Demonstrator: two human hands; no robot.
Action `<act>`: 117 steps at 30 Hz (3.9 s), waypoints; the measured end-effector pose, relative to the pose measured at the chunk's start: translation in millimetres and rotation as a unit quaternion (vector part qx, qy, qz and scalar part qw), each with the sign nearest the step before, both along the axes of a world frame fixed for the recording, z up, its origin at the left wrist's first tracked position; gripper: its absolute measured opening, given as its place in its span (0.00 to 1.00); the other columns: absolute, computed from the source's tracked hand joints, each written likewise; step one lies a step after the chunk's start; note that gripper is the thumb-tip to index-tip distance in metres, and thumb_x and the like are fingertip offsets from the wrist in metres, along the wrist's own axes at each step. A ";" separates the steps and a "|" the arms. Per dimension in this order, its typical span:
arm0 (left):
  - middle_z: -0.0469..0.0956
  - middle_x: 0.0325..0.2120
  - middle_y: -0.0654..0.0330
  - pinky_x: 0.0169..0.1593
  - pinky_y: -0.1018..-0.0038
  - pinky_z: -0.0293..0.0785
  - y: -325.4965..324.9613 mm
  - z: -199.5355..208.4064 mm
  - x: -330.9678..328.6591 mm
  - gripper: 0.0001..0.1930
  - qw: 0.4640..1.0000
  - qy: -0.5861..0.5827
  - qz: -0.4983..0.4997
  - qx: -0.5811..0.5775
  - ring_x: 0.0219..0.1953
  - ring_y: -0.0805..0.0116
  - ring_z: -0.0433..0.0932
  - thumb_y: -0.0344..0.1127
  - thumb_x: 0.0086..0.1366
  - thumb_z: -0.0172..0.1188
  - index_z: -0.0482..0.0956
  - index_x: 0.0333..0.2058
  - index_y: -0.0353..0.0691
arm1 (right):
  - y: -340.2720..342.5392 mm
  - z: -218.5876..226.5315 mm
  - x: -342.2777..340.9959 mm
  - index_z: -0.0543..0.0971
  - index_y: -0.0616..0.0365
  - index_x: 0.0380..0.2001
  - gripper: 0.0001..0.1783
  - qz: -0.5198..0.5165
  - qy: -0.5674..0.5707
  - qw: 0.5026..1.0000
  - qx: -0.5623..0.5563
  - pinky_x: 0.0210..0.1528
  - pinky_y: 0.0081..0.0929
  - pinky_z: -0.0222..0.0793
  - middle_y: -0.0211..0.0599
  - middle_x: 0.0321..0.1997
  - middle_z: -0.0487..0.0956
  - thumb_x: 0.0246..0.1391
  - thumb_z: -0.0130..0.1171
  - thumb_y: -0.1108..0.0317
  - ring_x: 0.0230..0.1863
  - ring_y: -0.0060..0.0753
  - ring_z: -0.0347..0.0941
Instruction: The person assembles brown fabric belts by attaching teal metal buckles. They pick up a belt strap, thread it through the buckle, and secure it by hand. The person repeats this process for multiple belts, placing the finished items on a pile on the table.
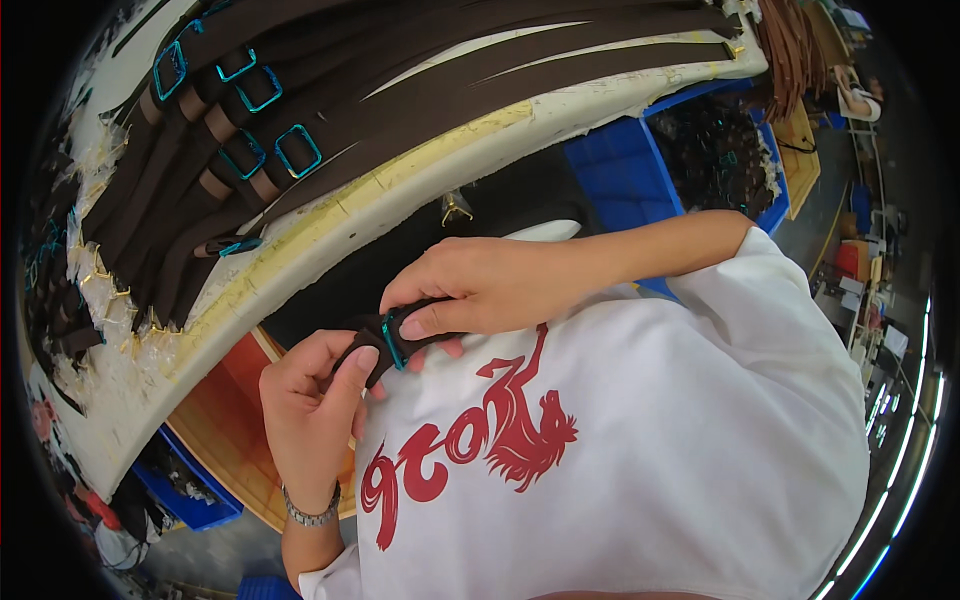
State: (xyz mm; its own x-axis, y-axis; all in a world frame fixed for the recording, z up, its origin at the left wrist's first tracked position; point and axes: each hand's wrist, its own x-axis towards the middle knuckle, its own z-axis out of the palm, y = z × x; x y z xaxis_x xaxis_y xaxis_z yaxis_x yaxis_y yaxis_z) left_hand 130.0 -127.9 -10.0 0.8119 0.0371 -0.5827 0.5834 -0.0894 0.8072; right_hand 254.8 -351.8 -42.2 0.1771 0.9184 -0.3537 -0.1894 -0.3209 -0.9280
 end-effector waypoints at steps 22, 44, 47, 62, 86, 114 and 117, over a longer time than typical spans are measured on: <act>0.83 0.26 0.63 0.21 0.82 0.63 23.3 -27.1 -7.8 0.06 0.996 0.021 -0.042 -0.071 0.17 0.84 0.70 0.26 0.72 0.64 0.85 0.38 0.28 | -1.3 -6.6 -14.4 0.80 0.56 0.52 0.21 -0.095 -0.013 0.991 0.098 0.35 0.31 0.75 0.36 0.29 0.85 0.57 0.73 0.65 0.28 0.32 0.83; 0.86 0.32 0.56 0.22 0.84 0.67 -7.7 -43.7 -27.2 0.12 0.937 0.027 0.119 -0.328 0.20 0.77 0.76 0.30 0.70 0.67 0.82 0.47 0.27 | -3.9 -40.8 -33.5 0.81 0.58 0.56 0.28 -0.169 -0.090 0.960 0.203 0.51 0.32 0.80 0.40 0.49 0.88 0.51 0.78 0.67 0.50 0.43 0.87; 0.85 0.32 0.58 0.25 0.83 0.68 -8.7 -26.9 -19.8 0.09 0.987 -0.004 0.057 -0.153 0.20 0.78 0.75 0.28 0.70 0.66 0.82 0.44 0.28 | -4.6 -41.8 -29.8 0.82 0.58 0.52 0.25 -0.159 -0.117 0.962 0.189 0.48 0.33 0.80 0.40 0.47 0.87 0.51 0.77 0.65 0.47 0.43 0.86; 0.83 0.26 0.57 0.23 0.82 0.71 -6.6 -17.1 -15.5 0.07 0.991 0.010 0.040 -0.128 0.20 0.72 0.80 0.28 0.74 0.62 0.80 0.41 0.27 | -10.0 -36.8 -29.3 0.84 0.59 0.53 0.25 -0.170 -0.055 0.969 0.168 0.51 0.27 0.79 0.36 0.48 0.88 0.51 0.78 0.69 0.48 0.30 0.86; 0.83 0.27 0.60 0.20 0.82 0.62 -22.7 -28.2 -20.3 0.07 0.978 -0.058 0.165 -0.113 0.16 0.81 0.71 0.28 0.74 0.64 0.82 0.42 0.27 | -6.0 -34.8 -27.0 0.82 0.58 0.53 0.26 -0.192 -0.081 0.963 0.173 0.49 0.30 0.79 0.40 0.47 0.88 0.50 0.78 0.67 0.46 0.39 0.87; 0.80 0.36 0.54 0.42 0.67 0.71 3.4 6.3 12.8 0.10 0.904 -0.320 -0.247 0.141 0.39 0.57 0.75 0.28 0.54 0.73 0.86 0.37 0.37 | 5.1 -35.4 -23.7 0.87 0.62 0.43 0.24 -0.041 0.068 0.984 0.157 0.43 0.29 0.77 0.38 0.36 0.88 0.45 0.82 0.60 0.38 0.31 0.84; 0.80 0.37 0.54 0.45 0.67 0.71 -6.0 9.4 22.7 0.10 0.913 -0.328 -0.222 0.094 0.39 0.57 0.76 0.29 0.57 0.73 0.85 0.38 0.36 | 8.3 -29.6 -22.2 0.88 0.64 0.45 0.25 0.021 0.004 0.989 0.144 0.43 0.29 0.77 0.40 0.38 0.88 0.47 0.82 0.60 0.39 0.33 0.84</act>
State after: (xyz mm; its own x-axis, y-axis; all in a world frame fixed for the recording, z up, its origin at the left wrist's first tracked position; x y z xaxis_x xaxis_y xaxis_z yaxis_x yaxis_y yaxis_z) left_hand 152.7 -133.9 -0.6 0.9434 -0.3312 0.0176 -0.1481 -0.3734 0.9158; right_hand 232.5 -343.5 -71.8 0.1343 0.9879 -0.0778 -0.1900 -0.0513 -0.9804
